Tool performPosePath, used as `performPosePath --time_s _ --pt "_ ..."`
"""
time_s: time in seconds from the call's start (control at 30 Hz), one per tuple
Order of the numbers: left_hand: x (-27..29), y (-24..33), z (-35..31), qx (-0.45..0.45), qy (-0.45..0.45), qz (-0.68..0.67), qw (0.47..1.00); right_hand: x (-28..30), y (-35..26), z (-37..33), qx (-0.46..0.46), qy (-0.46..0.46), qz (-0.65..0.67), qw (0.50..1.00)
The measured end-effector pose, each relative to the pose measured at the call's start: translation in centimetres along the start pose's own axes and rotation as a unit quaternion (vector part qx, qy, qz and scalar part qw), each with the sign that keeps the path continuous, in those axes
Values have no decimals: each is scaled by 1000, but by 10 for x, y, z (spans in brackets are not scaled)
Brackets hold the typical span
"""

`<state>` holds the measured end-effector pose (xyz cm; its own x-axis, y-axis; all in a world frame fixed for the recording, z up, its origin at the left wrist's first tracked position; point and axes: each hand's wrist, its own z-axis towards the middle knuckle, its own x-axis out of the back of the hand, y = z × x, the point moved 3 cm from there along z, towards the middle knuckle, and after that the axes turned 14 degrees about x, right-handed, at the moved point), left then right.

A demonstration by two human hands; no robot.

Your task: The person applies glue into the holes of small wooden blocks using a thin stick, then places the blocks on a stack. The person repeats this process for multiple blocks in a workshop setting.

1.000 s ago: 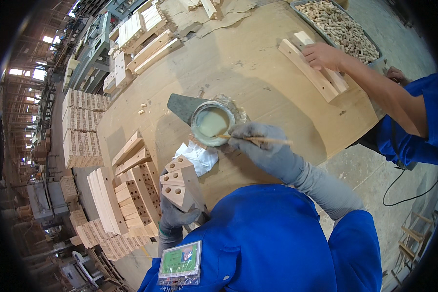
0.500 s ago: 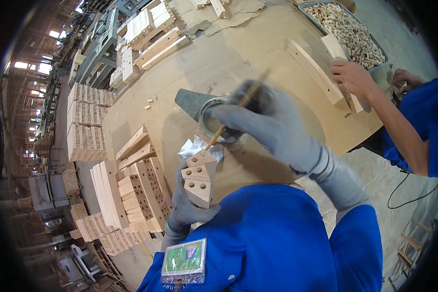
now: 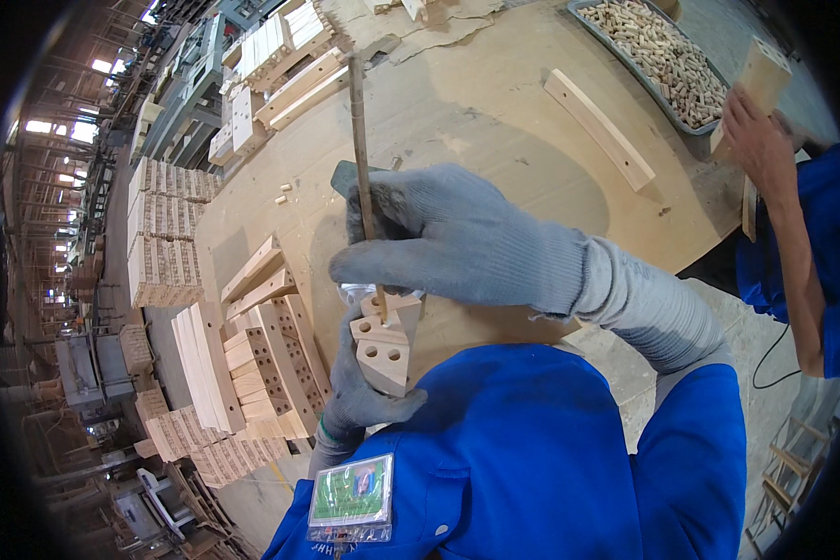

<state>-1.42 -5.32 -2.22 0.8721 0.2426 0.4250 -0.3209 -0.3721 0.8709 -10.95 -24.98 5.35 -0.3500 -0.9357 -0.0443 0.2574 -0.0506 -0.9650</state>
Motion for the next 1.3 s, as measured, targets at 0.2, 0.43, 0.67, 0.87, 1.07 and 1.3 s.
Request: performPosePath --time_s 0.2,0.43,0.67,0.87,1.07,1.3 --pt "0 1 -1 -10 8 5 1000 -1 0 0 52 -7 -24 998" --pt "2 1 -1 -2 12 4 1000 -1 -12 -3 -26 57 46 997" --pt "2 -2 -2 25 13 28 999 -9 -1 -2 -50 -24 27 998" --pt "5 3 0 60 9 62 996 -14 -13 2 9 -52 16 998" --pt "4 0 0 49 14 57 997 -12 -7 9 70 -63 -73 993" --pt "6 0 2 36 26 25 999 -4 -14 5 -30 2 15 999"
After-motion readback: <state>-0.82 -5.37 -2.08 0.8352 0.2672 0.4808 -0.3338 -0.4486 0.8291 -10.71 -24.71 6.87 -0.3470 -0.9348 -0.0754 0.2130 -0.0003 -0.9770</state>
